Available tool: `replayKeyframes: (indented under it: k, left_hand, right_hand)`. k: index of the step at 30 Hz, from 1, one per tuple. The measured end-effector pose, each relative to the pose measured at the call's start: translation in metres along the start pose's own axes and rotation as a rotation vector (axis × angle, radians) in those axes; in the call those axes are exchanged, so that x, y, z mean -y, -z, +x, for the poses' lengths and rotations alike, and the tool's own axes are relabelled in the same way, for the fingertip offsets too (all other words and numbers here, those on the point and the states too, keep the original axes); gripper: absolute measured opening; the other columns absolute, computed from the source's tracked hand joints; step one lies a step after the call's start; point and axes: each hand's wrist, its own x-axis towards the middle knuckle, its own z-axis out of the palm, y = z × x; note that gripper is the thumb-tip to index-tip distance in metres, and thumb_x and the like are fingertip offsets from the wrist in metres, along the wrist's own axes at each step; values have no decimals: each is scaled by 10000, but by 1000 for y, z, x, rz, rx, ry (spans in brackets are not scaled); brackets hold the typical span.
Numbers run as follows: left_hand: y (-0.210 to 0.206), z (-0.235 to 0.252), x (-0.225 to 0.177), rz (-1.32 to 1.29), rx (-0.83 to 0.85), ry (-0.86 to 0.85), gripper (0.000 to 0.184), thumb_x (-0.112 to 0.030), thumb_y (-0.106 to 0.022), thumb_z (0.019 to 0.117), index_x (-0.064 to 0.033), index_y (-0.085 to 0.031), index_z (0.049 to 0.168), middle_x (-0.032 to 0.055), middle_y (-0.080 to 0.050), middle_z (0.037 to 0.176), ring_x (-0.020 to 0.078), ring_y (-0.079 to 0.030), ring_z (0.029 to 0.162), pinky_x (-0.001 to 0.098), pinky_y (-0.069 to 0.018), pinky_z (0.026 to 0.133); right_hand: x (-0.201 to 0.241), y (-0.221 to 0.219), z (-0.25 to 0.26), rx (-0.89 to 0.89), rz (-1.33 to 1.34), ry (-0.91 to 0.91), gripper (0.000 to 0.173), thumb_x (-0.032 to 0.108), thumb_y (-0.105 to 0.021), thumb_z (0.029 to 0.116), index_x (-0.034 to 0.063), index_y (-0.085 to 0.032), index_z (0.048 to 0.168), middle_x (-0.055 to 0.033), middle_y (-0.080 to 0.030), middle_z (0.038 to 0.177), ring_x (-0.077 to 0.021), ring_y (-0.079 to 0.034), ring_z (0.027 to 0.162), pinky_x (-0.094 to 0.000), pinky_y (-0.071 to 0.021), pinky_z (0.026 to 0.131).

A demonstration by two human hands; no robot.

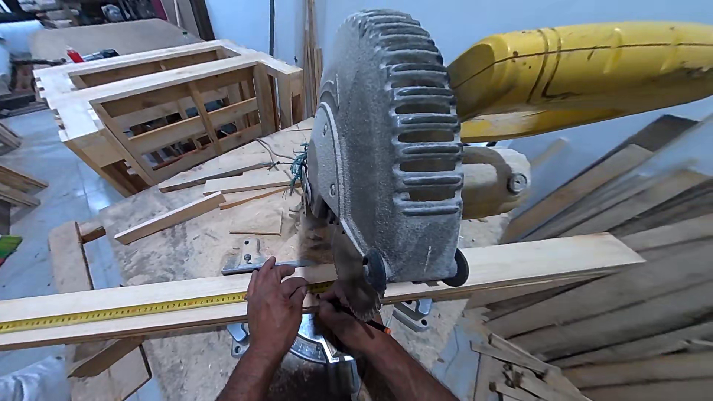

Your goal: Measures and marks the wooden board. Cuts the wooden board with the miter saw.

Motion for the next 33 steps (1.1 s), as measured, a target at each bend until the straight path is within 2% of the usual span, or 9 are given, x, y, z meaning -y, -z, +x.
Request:
replayKeyframes:
  k: [10, 15, 22, 33]
  left_hand:
    - [-1, 0, 1, -11, -13, -5, 174, -347, -656, 965, -288, -818, 987, -31, -724, 1230, 257, -492, 1409, 545, -282, 1229]
    - [2, 2, -1, -9, 26, 14, 194, -351, -638, 974, -284, -817, 1007, -29, -714, 1258, 258, -470, 1426, 545, -267, 1235]
    - [1, 2, 0, -3, 5, -5, 188, -343, -642, 967, -288, -820, 994, -40, -722, 1243, 254, -496, 1406, 547, -286, 1224]
    - [1, 1, 0, -12, -20, -14, 175, -337, -657, 959, -282, -820, 988, -35, -730, 1218, 257, -506, 1395, 548, -287, 1223]
  right_hand:
    - [4, 3, 1, 22, 26, -30, 189, 233, -656, 909, 59, -728, 912, -47, -705, 809, -110, -680, 770, -325, -573, 719]
    - [-2, 0, -2, -21, 67, 12, 168, 203, -675, 895, 46, -734, 905, -55, -708, 817, -108, -681, 773, -309, -577, 721]
    - [-1, -1, 0, -26, 61, 11, 174, 210, -662, 912, 49, -724, 896, -49, -699, 796, -106, -678, 751, -311, -576, 705]
    - [6, 4, 3, 46, 8, -75, 199, 238, -640, 916, 59, -725, 916, -43, -697, 806, -116, -672, 766, -327, -564, 717]
